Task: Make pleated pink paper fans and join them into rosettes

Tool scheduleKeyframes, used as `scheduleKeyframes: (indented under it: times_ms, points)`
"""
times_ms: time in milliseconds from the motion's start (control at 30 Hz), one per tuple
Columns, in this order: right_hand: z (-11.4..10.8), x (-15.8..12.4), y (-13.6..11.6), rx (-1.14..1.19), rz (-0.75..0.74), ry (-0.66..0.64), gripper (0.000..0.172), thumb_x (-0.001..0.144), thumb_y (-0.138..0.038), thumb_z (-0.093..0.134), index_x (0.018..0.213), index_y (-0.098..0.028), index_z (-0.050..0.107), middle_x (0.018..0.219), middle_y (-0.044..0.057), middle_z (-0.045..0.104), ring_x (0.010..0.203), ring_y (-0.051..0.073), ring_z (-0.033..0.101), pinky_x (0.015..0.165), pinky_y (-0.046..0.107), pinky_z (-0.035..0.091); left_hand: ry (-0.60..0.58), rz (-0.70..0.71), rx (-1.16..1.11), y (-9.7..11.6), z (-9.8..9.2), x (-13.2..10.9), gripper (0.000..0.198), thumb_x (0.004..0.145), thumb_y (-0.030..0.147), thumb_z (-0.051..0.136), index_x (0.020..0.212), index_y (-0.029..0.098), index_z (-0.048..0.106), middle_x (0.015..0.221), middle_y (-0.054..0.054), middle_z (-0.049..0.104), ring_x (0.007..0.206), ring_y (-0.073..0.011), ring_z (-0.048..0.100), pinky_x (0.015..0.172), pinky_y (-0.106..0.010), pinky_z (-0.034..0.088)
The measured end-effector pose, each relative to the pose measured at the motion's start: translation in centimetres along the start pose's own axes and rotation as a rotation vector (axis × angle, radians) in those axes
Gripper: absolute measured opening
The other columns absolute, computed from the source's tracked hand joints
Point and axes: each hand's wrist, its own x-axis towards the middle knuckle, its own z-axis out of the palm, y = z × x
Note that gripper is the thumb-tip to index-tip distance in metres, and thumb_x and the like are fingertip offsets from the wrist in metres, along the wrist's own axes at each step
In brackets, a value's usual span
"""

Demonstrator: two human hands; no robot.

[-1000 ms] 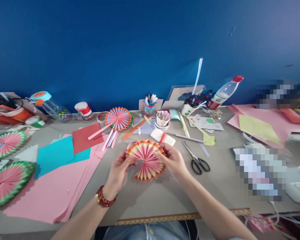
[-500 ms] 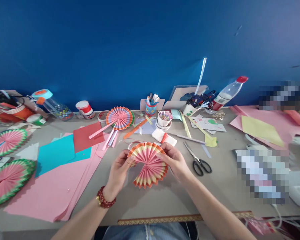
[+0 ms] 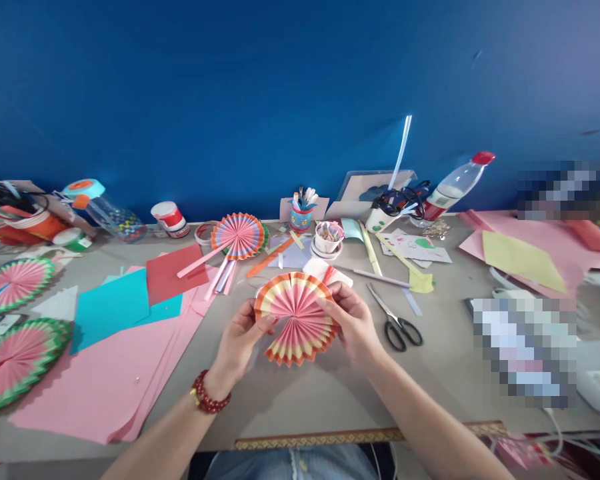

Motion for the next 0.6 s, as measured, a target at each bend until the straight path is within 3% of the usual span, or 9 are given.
scheduleKeyframes:
  times_ms: [367,467,600]
  points:
    - [-0.45,0.52,0.47,0.007,-0.020,0.003,0.030,0.072,-0.035,0.084,0.078,-0.020,0.058,0.074,-0.002,0.066,0.066,0.012,0.061,0.062,0.023,0.049,-0.017,-0.037,0.022,0.31,-0.12,0.20,0.018,0.081,0.028,0.075,0.090,0.019,0.063,0.079,0.003,0.062,0.065,-0.0081,0.053,0.066,-0.020,0.046]
    - [-0.48,0.63,0.35,0.010,0.004,0.015,0.032,0.070,-0.037,0.084,0.076,-0.021,0.057,0.072,-0.002,0.065,0.064,0.012,0.060,0.059,0.023,0.048,-0.048,-0.020,0.004,0.26,-0.26,0.13,0.018,0.086,0.035,0.069,0.094,0.019,0.064,0.084,0.000,0.062,0.073,-0.0110,0.056,0.069,-0.022,0.047]
    - [-0.52,0.71,-0.15,0.014,-0.005,0.038,0.034,0.070,-0.038,0.084,0.077,-0.021,0.056,0.072,-0.003,0.064,0.061,0.011,0.058,0.052,0.020,0.044,-0.143,0.056,0.105,0.58,0.05,-0.21,0.036,0.084,0.038,0.071,0.112,0.019,0.060,0.098,-0.006,0.063,0.092,-0.0182,0.059,0.081,-0.027,0.049]
